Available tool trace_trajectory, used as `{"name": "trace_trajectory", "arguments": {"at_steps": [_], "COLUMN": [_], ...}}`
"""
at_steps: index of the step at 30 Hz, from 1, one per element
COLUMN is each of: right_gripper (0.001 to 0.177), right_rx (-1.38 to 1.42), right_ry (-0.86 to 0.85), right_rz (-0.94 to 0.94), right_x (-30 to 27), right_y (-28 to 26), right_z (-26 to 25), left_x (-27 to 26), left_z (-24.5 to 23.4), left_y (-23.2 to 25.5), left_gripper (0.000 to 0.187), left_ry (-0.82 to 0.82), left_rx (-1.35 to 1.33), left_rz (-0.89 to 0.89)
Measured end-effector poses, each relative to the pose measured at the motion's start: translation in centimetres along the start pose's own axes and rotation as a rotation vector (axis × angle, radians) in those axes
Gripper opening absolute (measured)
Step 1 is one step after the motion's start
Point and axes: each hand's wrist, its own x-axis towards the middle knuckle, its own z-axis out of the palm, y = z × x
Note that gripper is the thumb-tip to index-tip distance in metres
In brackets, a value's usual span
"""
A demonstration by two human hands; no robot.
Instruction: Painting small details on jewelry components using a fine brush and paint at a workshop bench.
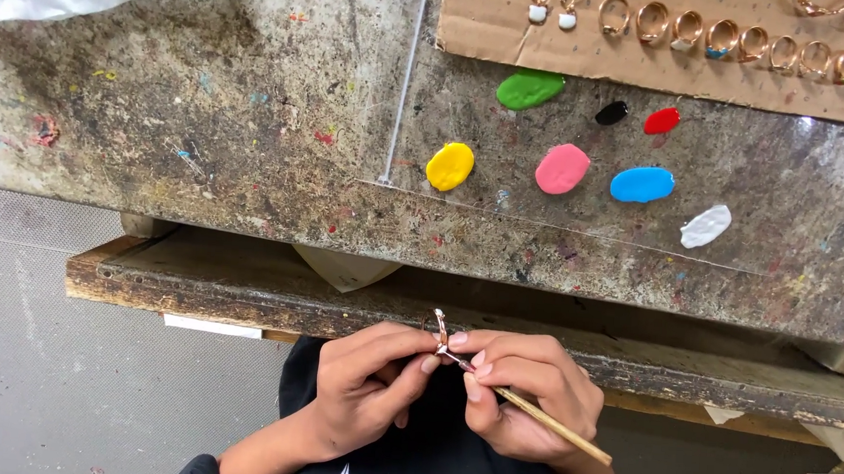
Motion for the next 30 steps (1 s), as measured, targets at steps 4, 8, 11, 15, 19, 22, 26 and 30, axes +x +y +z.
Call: {"name": "trace_trajectory", "arguments": {"at_steps": [4, 8, 11, 15, 19, 22, 26, 30], "right_gripper": [0.008, 0.008, 0.008, 0.008, 0.010, 0.010, 0.009, 0.010], "right_rx": [-0.035, -0.008, 0.000, -0.036, -0.039, -0.048, -0.022, -0.011], "right_ry": [-0.015, 0.016, 0.015, 0.016, 0.020, 0.025, 0.029, 0.024], "right_rz": [-0.021, 0.005, -0.013, 0.002, 0.000, -0.047, -0.009, -0.037], "right_x": [0.12, 0.10, 0.08, -0.07, 0.21, 0.07, 0.37, 0.23], "right_y": [-0.09, -0.08, 0.09, -0.01, -0.16, 0.07, -0.29, -0.05], "right_z": [0.09, 0.22, 0.24, 0.23, 0.40, 0.48, 0.44, 0.52], "left_x": [0.02, -0.13, -0.16, -0.05, -0.06, -0.05, 0.06, 0.04], "left_z": [-0.08, -0.08, -0.10, -0.10, -0.09, -0.09, -0.12, -0.18], "left_y": [0.01, -0.22, -0.24, -0.08, -0.12, -0.12, 0.00, -0.03], "left_gripper": [0.013, 0.014, 0.014, 0.014, 0.014, 0.013, 0.013, 0.013], "left_ry": [-0.002, -0.005, -0.006, -0.005, -0.004, 0.007, 0.005, 0.002], "left_rx": [0.005, 0.017, 0.011, -0.001, -0.012, -0.016, -0.016, -0.025], "left_rz": [-0.010, -0.004, -0.007, -0.010, -0.009, -0.006, -0.004, -0.004]}}
